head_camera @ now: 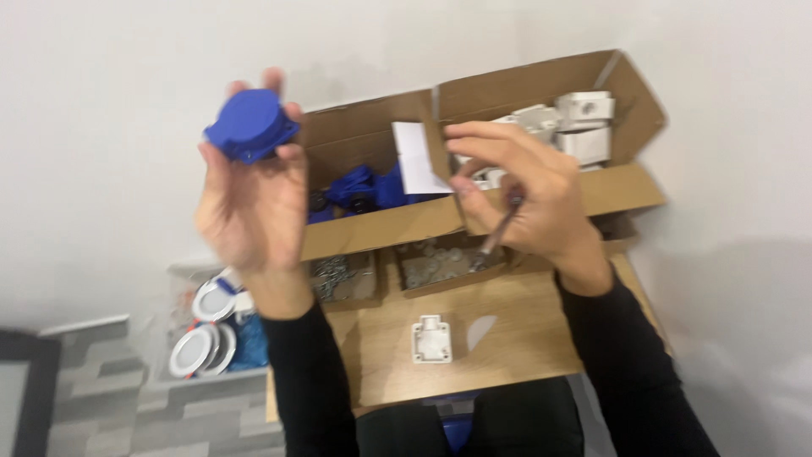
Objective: The person assembles a small white plastic electrical component by screwing a blue part onto it using an orange screwdriver. They then insert a white plastic piece into the assembly and place the finished unit into a nearby container.
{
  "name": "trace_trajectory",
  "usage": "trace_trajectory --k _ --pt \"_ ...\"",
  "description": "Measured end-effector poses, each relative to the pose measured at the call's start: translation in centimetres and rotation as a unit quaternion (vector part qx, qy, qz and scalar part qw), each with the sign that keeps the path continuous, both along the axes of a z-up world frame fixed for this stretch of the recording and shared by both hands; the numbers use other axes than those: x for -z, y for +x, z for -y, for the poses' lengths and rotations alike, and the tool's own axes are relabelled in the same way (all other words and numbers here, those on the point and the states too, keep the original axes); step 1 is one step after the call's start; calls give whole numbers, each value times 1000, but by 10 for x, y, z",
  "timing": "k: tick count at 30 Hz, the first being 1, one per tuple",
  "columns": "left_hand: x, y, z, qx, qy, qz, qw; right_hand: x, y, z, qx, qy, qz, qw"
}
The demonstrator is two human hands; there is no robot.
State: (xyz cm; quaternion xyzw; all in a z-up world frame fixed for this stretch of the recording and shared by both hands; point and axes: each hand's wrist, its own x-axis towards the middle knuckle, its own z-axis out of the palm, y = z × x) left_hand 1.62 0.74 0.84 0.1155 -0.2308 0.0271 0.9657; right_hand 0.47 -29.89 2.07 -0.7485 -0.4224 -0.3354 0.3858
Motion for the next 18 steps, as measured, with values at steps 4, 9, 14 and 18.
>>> trace_trajectory --k 4,9,14,18 --pt "-2 1 1 10 68 3 998 -6 -4 2 13 -23 5 1000" --pt "-11 -1 9 13 146 53 988 -6 -6 2 11 -32 12 999" --pt "3 5 5 -11 152 24 988 -4 -3 2 25 -55 21 998" --pt "16 8 4 -25 128 65 989 0 -2 -1 31 -45 30 998"
